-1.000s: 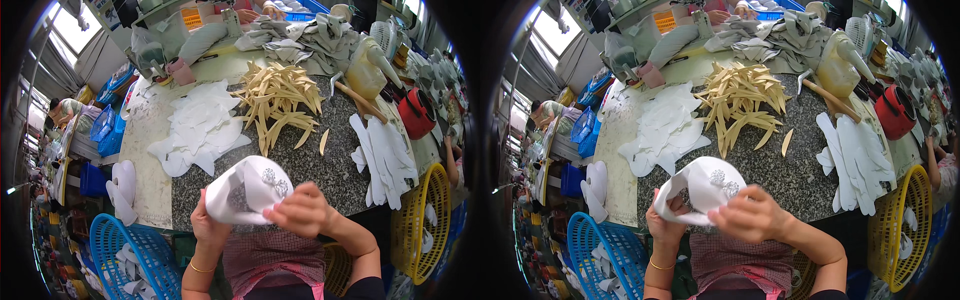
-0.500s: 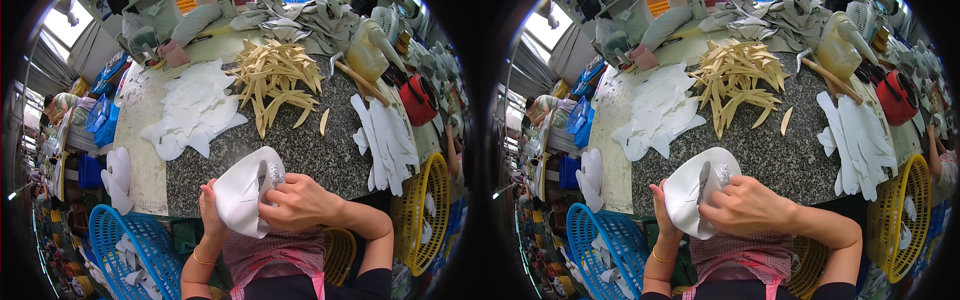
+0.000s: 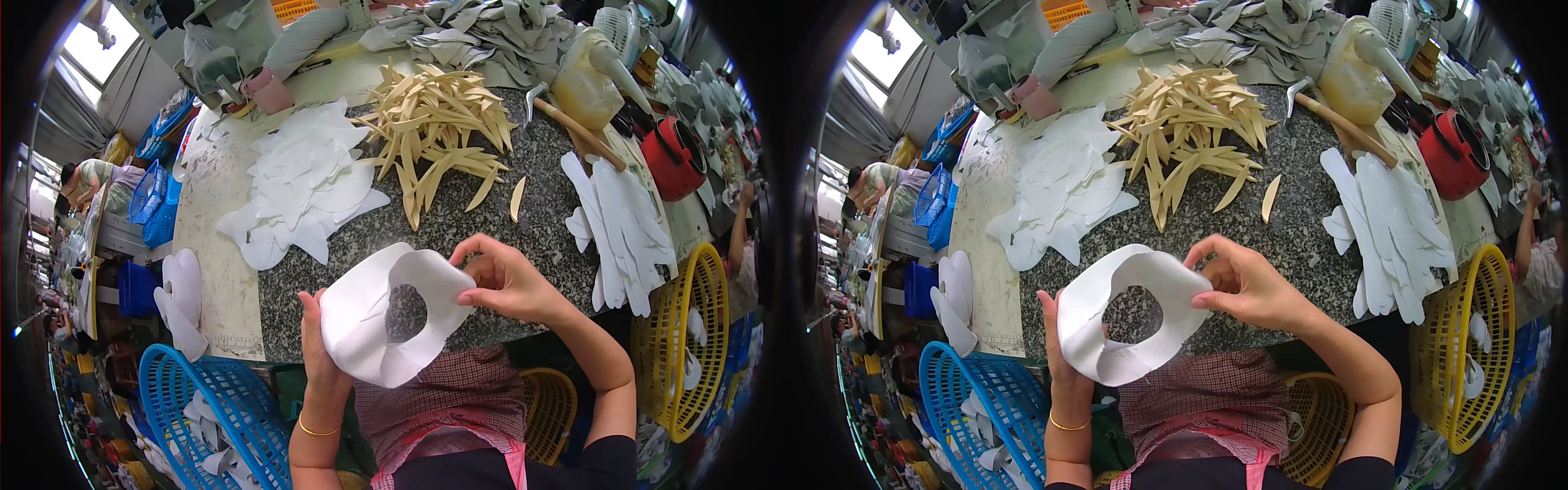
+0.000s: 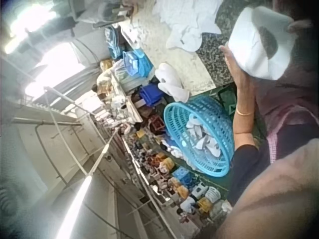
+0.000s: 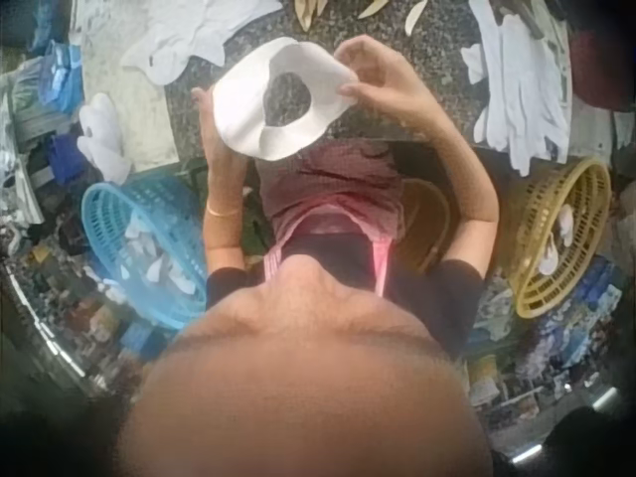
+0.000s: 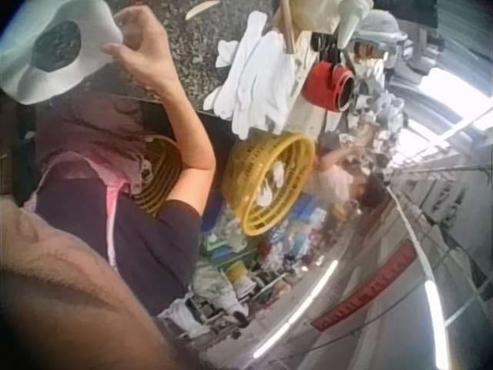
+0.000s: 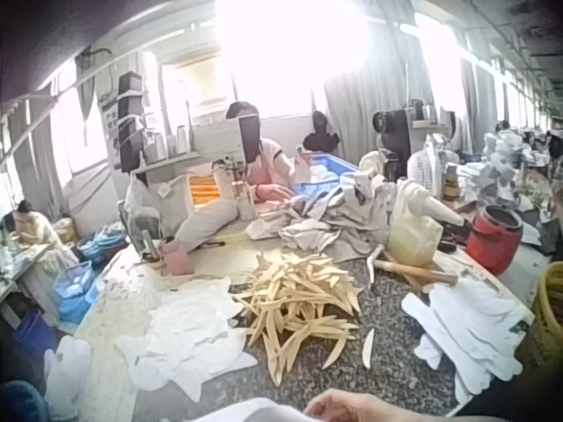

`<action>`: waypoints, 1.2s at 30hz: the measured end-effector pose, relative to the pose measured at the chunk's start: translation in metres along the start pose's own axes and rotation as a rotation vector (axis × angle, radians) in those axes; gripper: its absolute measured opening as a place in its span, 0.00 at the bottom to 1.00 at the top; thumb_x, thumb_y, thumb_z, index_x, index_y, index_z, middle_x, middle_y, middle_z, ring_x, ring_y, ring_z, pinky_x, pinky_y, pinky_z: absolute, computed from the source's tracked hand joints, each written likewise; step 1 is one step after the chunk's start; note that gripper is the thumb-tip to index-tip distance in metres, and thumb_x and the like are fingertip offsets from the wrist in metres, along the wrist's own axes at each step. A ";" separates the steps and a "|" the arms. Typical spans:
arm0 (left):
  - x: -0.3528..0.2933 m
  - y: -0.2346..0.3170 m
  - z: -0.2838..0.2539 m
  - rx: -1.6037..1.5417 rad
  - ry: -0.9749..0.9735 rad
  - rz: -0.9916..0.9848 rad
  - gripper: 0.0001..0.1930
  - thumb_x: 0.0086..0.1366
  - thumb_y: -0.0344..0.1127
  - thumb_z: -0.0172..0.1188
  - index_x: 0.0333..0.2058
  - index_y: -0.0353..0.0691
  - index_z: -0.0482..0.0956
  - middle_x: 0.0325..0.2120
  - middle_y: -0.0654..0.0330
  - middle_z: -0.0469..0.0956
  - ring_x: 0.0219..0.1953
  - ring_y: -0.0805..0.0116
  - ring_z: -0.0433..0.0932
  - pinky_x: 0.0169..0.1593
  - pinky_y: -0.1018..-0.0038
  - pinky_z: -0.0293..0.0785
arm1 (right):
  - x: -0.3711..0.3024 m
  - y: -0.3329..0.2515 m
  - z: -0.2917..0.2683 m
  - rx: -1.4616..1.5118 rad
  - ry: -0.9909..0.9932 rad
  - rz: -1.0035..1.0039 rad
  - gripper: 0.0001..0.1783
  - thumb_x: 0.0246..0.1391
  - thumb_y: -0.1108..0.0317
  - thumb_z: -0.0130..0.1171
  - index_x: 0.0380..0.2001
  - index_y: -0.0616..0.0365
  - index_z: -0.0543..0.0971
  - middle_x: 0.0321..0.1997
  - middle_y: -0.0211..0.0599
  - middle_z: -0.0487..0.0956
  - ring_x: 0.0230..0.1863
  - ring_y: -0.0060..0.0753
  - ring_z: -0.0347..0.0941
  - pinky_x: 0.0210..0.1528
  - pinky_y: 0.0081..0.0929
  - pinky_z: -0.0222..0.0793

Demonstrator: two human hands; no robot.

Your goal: The person assembles shoe uppers by hand and applies decorative bows to them.

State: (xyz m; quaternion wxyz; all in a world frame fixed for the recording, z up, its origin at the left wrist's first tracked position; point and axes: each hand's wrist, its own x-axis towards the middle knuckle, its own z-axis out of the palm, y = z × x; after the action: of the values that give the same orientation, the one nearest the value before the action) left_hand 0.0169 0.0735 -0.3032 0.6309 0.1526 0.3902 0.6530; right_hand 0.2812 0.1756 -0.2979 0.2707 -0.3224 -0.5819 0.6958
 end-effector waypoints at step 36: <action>0.006 -0.007 0.057 0.481 -0.293 0.102 0.28 0.56 0.21 0.73 0.55 0.30 0.71 0.44 0.52 0.84 0.49 0.68 0.82 0.55 0.72 0.77 | 0.000 -0.019 0.019 0.427 0.151 -0.162 0.12 0.63 0.62 0.66 0.38 0.62 0.81 0.37 0.32 0.84 0.39 0.18 0.78 0.45 0.22 0.74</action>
State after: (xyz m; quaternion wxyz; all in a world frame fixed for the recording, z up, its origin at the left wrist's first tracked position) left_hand 0.0602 0.0971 -0.2726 0.5925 0.4101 0.4305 0.5436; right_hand 0.2672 0.1670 -0.2770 0.4304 -0.2614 -0.4237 0.7529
